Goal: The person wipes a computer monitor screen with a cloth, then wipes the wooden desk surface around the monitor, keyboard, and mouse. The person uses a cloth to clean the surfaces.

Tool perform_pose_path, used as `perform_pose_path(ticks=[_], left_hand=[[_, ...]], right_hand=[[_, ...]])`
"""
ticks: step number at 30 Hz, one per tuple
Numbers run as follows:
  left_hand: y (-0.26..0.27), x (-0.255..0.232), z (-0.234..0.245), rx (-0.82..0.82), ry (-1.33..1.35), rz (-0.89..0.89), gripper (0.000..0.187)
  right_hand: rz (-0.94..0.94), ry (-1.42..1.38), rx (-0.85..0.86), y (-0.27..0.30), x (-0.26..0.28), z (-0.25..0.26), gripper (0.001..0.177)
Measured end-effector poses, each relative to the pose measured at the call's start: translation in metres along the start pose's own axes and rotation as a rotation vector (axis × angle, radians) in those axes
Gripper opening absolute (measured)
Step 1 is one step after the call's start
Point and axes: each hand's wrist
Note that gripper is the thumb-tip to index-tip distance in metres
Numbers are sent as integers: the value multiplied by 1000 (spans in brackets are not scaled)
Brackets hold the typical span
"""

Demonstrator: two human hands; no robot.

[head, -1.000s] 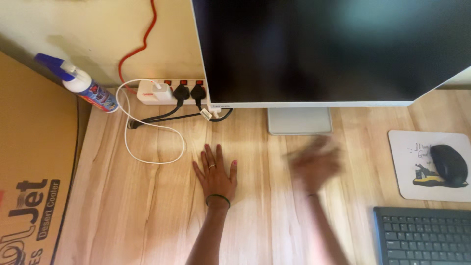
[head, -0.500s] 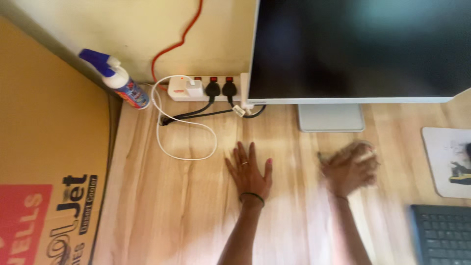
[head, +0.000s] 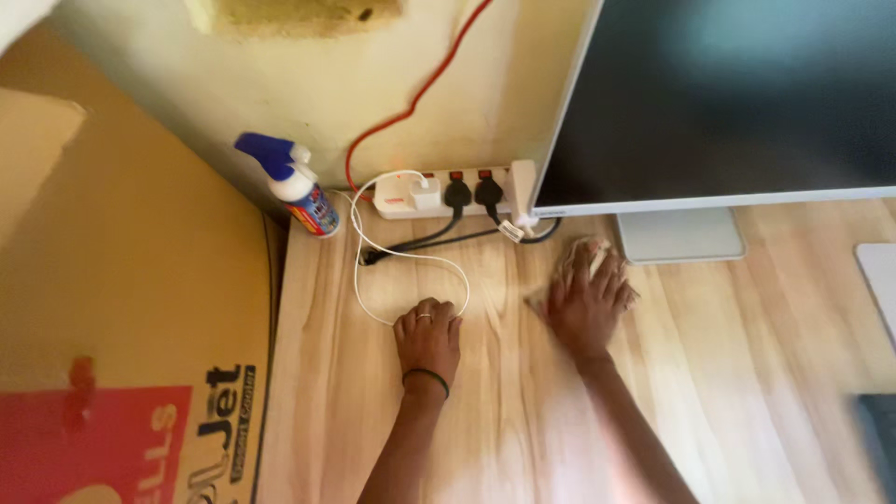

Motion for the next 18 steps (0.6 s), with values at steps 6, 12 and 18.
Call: perform_pose_path(ticks=[6, 12, 18], left_hand=[[-39, 27, 40, -96, 10, -111, 13], [-62, 35, 70, -1, 53, -104, 10], [-62, 38, 83, -35, 139, -111, 11]], right_hand=[[281, -205, 17, -6, 79, -26, 68], [-17, -330, -59, -3, 91, -1, 44], [-151, -190, -172, -4, 142, -28, 72]])
Point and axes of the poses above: each hand's wrist, its own y-axis away from the middle knuckle, its own z-axis out of the back of the hand, x = y × z, and after that the axes turned 4 degrees about y, right-handed
